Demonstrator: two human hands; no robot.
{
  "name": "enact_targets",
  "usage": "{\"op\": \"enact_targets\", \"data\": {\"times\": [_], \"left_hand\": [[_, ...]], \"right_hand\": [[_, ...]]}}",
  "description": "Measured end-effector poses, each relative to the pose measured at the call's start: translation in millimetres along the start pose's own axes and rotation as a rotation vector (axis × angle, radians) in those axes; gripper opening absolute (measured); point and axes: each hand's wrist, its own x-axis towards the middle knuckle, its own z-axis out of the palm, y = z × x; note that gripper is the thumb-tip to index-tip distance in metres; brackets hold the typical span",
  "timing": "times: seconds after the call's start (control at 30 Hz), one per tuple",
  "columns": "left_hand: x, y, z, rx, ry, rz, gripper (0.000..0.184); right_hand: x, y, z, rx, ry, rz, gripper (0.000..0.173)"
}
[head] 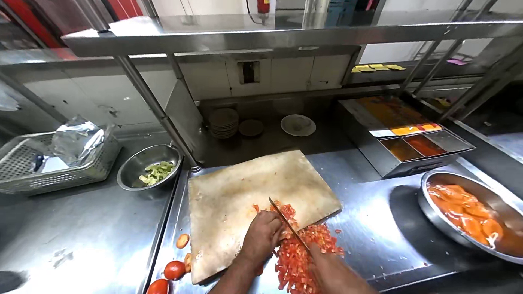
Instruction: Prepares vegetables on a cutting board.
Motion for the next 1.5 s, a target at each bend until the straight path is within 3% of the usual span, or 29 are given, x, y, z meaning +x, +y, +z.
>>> {"op": "enact_targets", "data": {"times": [0.07,0.13,0.27,0.4,0.5,0.6,0.73,0.83,0.93,1.07,1.13,1.23,1.33,1.4,1.5], "left_hand": [[-1,1,-2,-0.027,-0.037,-0.027,0.025],[-1,1,-3,-0.043,-0.039,-0.035,0.025],[1,-1,-4,-0.035,-0.017,-0.016,0.019],[1,-2,-2,-0.055,-0.013,-0.015,0.02],[0,-3,-3,-0.081,-0.02,-0.018,0.019],[3,-2,-6,-0.081,-0.007,-0.002,0.018],[-4,-2,-2,-0.05,0.034,0.022,0.017],[-6,1,-5,-0.036,-0.009,0.015,0.019],[-7,4,-10,-0.036,-0.032,0.01,0.015],[-16,5,-9,-0.014,-0.012,0.003,0.016],[-19,3,-12,-0.054,0.046,-0.058,0.021],[-25,-5,-20,-0.088,0.231,-0.161,0.026],[-26,-8,-20,-0.112,0.369,-0.252,0.026],[-25,-6,-20,-0.152,0.387,-0.289,0.025],[-28,5,-24,-0.134,0.373,-0.361,0.026]], "right_hand": [[29,5,19,0.03,0.076,-0.024,0.044],[44,7,0,0.018,0.079,-0.078,0.043],[2,-2,-29,-0.029,-0.029,-0.053,0.045],[24,2,22,0.036,0.066,-0.026,0.046],[43,3,-4,0.008,0.057,-0.087,0.043],[11,-3,-27,-0.022,-0.014,-0.088,0.043],[24,2,21,0.043,0.043,-0.061,0.047],[39,2,4,0.023,0.057,-0.117,0.045],[11,-1,-18,-0.009,-0.004,-0.121,0.045],[24,4,26,0.047,0.05,-0.071,0.047],[36,5,16,0.035,0.074,-0.088,0.048],[14,0,-13,-0.034,0.024,-0.106,0.05],[4,-8,9,-0.044,0.024,-0.062,0.048],[24,-7,26,-0.018,0.083,-0.082,0.052],[34,-4,1,-0.024,0.063,-0.124,0.054]]}}
